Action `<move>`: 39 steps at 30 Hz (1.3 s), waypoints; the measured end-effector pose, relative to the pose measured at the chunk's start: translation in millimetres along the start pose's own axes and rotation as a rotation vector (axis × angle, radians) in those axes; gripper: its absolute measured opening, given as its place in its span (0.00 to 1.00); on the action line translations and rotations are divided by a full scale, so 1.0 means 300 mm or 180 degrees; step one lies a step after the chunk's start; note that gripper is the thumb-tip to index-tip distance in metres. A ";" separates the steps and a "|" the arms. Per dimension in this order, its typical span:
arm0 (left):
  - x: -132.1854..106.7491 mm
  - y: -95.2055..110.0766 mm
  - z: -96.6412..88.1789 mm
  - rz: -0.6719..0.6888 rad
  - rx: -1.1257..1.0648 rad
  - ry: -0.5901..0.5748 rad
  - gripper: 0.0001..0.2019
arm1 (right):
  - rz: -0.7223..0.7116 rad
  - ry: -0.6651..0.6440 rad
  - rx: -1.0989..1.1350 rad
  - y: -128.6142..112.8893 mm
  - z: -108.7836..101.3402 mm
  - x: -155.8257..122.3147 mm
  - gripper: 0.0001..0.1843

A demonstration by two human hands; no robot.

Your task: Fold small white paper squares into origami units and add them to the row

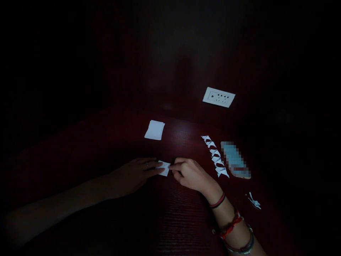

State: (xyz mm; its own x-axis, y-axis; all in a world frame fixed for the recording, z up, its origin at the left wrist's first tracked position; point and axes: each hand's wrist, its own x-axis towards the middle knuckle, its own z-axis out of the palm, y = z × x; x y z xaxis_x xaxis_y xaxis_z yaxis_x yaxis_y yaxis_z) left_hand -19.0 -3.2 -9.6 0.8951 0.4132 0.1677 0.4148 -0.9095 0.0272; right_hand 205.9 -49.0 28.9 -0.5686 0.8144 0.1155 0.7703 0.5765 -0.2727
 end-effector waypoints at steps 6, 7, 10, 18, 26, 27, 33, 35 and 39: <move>-0.002 0.004 -0.007 0.0038 0.0016 0.0024 0.26 | -0.0123 -0.0162 -0.0014 0.004 0.007 0.002 0.14; -0.002 0.004 -0.009 0.0042 0.0013 0.0033 0.26 | -0.0167 -0.0182 -0.0001 0.002 0.006 0.002 0.14; -0.002 0.005 -0.010 0.0029 0.0027 0.0097 0.25 | -0.0260 -0.0198 0.0060 -0.005 0.001 0.001 0.15; 0.003 0.003 -0.002 0.0038 0.0103 0.0183 0.24 | -0.0367 -0.0272 0.0224 -0.007 -0.009 0.001 0.14; -0.004 0.003 0.000 0.0063 0.0128 0.0214 0.24 | -0.0297 -0.0217 0.0378 -0.007 -0.011 -0.001 0.15; -0.003 0.003 0.002 0.0064 0.0128 0.0209 0.24 | -0.0246 -0.0161 0.0362 -0.004 -0.008 -0.002 0.15; 0.001 0.003 0.003 0.0066 0.0111 0.0179 0.24 | -0.0233 -0.0158 0.0277 0.007 0.002 -0.001 0.17; 0.001 0.002 0.000 0.0059 0.0098 0.0163 0.24 | -0.0315 -0.0208 0.0282 0.000 -0.002 0.000 0.16; 0.002 -0.001 0.005 0.0055 0.0070 0.0157 0.24 | -0.0389 -0.0271 0.0352 -0.013 -0.009 0.001 0.16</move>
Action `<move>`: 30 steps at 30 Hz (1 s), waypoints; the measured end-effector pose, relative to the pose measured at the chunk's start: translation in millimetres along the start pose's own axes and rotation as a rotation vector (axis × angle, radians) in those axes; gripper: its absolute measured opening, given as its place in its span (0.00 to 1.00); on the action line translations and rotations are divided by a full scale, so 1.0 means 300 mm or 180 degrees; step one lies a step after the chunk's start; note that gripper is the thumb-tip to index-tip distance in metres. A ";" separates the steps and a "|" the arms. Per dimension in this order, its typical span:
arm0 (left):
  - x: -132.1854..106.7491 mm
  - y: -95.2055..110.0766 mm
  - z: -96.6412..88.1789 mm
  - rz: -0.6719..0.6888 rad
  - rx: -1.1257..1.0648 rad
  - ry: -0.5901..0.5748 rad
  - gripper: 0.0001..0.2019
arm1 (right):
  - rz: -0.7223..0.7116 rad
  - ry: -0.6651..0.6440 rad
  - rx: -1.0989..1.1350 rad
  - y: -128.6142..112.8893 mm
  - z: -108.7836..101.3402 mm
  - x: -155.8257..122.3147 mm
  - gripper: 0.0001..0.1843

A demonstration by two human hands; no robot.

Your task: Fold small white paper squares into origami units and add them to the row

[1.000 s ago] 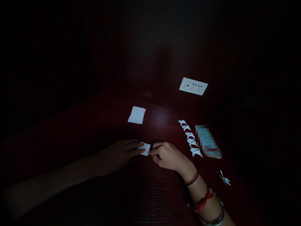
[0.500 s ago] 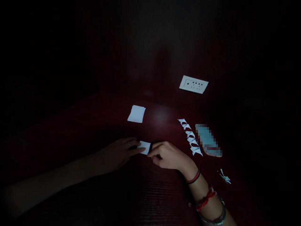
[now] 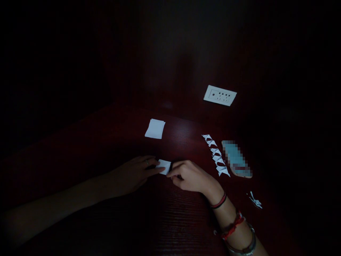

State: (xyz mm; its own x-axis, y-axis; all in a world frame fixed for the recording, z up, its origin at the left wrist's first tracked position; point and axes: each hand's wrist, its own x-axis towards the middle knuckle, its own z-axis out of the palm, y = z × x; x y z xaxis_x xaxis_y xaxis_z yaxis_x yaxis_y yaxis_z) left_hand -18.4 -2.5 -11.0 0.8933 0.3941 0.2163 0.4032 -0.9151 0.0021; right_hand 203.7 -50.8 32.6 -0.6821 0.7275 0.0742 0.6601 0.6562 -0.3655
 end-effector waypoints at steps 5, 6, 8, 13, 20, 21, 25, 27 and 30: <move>0.004 0.000 0.005 0.0033 0.0004 0.0017 0.24 | 0.0087 0.0136 -0.0110 0.006 0.010 0.003 0.15; 0.004 0.001 0.003 0.0034 0.0003 0.0016 0.24 | 0.0102 0.0133 -0.0132 0.008 0.012 0.003 0.15; 0.003 0.003 -0.002 0.0043 -0.0010 0.0021 0.24 | 0.0099 0.0114 -0.0123 0.009 0.013 0.003 0.16; 0.002 0.001 -0.004 0.0026 -0.0019 0.0002 0.24 | 0.0062 0.0064 -0.0016 0.004 0.008 0.001 0.16; 0.005 0.002 -0.004 0.0009 0.0015 0.0009 0.23 | 0.0146 0.0116 -0.0033 0.004 0.011 0.003 0.17; 0.005 0.002 -0.003 0.0018 0.0016 0.0029 0.23 | 0.0124 0.0103 -0.0008 0.005 0.011 0.003 0.17; 0.000 -0.002 0.004 0.0073 0.0033 0.0114 0.22 | 0.0049 0.0054 0.0078 0.006 0.006 0.000 0.17; -0.003 -0.004 0.007 0.0081 0.0061 0.0140 0.22 | 0.0055 0.0061 0.0088 0.007 0.004 -0.002 0.16; -0.006 -0.004 0.005 0.0082 0.0076 0.0153 0.21 | 0.0120 0.0223 0.0066 0.013 0.006 -0.004 0.15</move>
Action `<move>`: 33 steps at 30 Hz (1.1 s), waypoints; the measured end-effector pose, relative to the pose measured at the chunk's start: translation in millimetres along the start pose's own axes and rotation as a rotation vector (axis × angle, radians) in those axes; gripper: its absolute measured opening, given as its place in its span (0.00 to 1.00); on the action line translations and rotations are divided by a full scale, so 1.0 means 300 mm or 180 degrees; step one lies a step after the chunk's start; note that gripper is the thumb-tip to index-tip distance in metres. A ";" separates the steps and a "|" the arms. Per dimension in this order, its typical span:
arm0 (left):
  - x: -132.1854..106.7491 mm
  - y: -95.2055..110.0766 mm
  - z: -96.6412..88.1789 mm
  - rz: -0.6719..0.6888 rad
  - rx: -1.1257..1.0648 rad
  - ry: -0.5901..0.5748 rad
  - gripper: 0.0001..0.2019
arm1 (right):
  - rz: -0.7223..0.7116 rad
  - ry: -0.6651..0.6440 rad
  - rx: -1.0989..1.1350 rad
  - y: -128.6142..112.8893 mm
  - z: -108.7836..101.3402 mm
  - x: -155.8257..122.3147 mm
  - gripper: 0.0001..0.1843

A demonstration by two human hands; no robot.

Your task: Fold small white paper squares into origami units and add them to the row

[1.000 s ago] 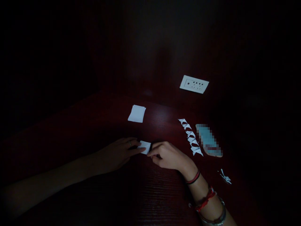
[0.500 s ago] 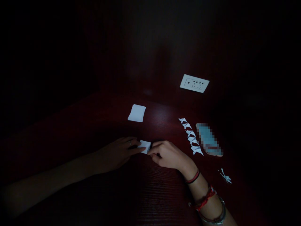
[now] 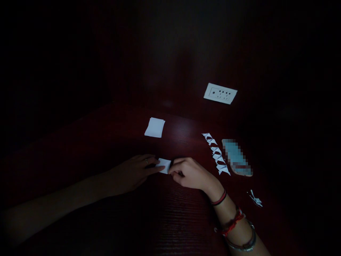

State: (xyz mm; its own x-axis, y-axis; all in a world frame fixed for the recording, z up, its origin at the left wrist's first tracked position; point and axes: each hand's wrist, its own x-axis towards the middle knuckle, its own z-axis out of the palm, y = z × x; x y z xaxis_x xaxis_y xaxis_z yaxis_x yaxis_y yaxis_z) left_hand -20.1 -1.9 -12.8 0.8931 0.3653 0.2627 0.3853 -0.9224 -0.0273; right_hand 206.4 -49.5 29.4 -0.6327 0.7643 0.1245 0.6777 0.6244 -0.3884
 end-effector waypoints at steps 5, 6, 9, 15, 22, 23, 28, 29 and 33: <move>-0.002 0.002 0.001 0.0022 0.0007 -0.0060 0.22 | 0.0092 0.0225 -0.0039 0.015 0.007 -0.002 0.14; -0.003 0.001 0.003 0.0024 0.0015 -0.0051 0.23 | 0.0106 0.0223 -0.0045 0.015 0.008 -0.001 0.13; -0.002 -0.001 0.006 0.0015 0.0029 -0.0020 0.23 | 0.0096 0.0173 -0.0059 0.011 0.007 0.000 0.15; 0.005 0.004 -0.011 -0.0015 -0.0057 -0.0125 0.23 | -0.0104 -0.0221 0.0073 0.004 0.003 0.002 0.18; 0.002 -0.003 -0.001 0.0009 -0.0079 -0.0091 0.23 | -0.0122 -0.0302 0.0136 0.005 -0.001 -0.001 0.18; 0.002 -0.004 0.000 0.0010 -0.0076 -0.0090 0.22 | -0.0116 -0.0286 0.0142 0.004 -0.002 -0.001 0.18; -0.002 -0.001 0.002 -0.0015 -0.0059 -0.0063 0.22 | 0.0108 0.0143 0.0115 0.014 -0.006 -0.001 0.15; -0.002 0.000 0.002 -0.0017 -0.0063 -0.0069 0.23 | 0.0195 0.0287 0.0092 0.021 -0.005 -0.001 0.15; 0.000 0.003 0.000 0.0029 -0.0061 -0.0111 0.23 | 0.0424 0.0690 -0.0029 0.058 0.015 0.002 0.14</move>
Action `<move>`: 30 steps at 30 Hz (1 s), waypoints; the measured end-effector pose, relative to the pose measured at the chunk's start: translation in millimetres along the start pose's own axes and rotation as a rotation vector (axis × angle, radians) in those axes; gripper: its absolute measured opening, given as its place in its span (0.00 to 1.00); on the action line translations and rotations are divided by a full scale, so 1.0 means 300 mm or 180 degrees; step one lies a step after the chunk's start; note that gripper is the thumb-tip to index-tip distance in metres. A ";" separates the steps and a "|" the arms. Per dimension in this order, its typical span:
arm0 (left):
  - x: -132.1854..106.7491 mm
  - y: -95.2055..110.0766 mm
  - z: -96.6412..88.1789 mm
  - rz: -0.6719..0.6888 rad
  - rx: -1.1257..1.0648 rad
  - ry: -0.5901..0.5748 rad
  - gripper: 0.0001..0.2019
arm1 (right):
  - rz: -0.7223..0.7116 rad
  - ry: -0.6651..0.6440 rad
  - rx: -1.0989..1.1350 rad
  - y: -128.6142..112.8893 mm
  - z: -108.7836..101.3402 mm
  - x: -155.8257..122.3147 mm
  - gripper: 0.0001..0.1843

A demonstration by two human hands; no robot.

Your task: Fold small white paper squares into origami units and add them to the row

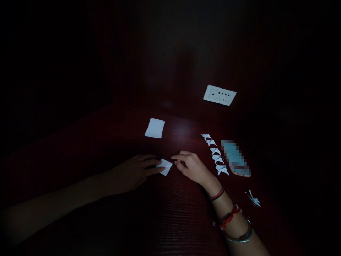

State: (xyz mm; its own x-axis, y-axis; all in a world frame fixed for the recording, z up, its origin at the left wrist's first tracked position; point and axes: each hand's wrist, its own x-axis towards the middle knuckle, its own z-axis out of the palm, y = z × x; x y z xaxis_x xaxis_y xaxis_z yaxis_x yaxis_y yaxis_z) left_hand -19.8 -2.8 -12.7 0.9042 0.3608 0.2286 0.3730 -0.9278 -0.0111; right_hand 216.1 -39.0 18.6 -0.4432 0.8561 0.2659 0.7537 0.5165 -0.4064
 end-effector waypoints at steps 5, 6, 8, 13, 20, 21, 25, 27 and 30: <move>0.001 -0.009 -0.011 0.0144 -0.0038 -0.0099 0.25 | -0.0277 -0.0146 0.0119 0.027 0.018 0.000 0.15; 0.001 -0.011 -0.013 0.0151 -0.0066 -0.0115 0.25 | -0.0322 -0.0198 0.0150 0.027 0.018 0.000 0.14; 0.002 -0.014 -0.016 0.0148 -0.0125 -0.0139 0.26 | -0.0375 -0.0289 0.0213 0.027 0.013 0.000 0.14; 0.003 -0.021 -0.009 0.0164 -0.0197 -0.0141 0.26 | -0.0437 -0.0450 0.0335 0.028 0.006 0.000 0.14; 0.003 -0.029 -0.001 0.0158 -0.0253 -0.0113 0.26 | -0.0457 -0.0480 0.0308 0.026 0.014 -0.006 0.13; 0.003 -0.031 0.001 0.0167 -0.0260 -0.0104 0.25 | -0.0472 -0.0494 0.0283 0.022 0.013 -0.006 0.12; 0.002 -0.036 0.012 0.0181 -0.0235 -0.0022 0.25 | -0.0507 -0.0599 0.0125 -0.002 0.006 -0.007 0.12; 0.003 -0.036 0.015 0.0167 -0.0225 0.0014 0.26 | -0.0489 -0.0634 0.0024 -0.011 0.005 -0.008 0.13; 0.005 -0.034 0.012 0.0176 -0.0234 0.0036 0.27 | -0.0472 -0.0667 -0.0060 -0.018 0.006 -0.008 0.13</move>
State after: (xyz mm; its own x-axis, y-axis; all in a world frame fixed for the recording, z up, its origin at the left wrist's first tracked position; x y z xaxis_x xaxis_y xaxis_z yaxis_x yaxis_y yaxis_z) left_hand -21.4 7.6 -15.7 0.9204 0.3082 0.2406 0.3060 -0.9509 0.0474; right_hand 212.4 -43.8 18.6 -0.6389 0.7575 0.1338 0.6810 0.6379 -0.3596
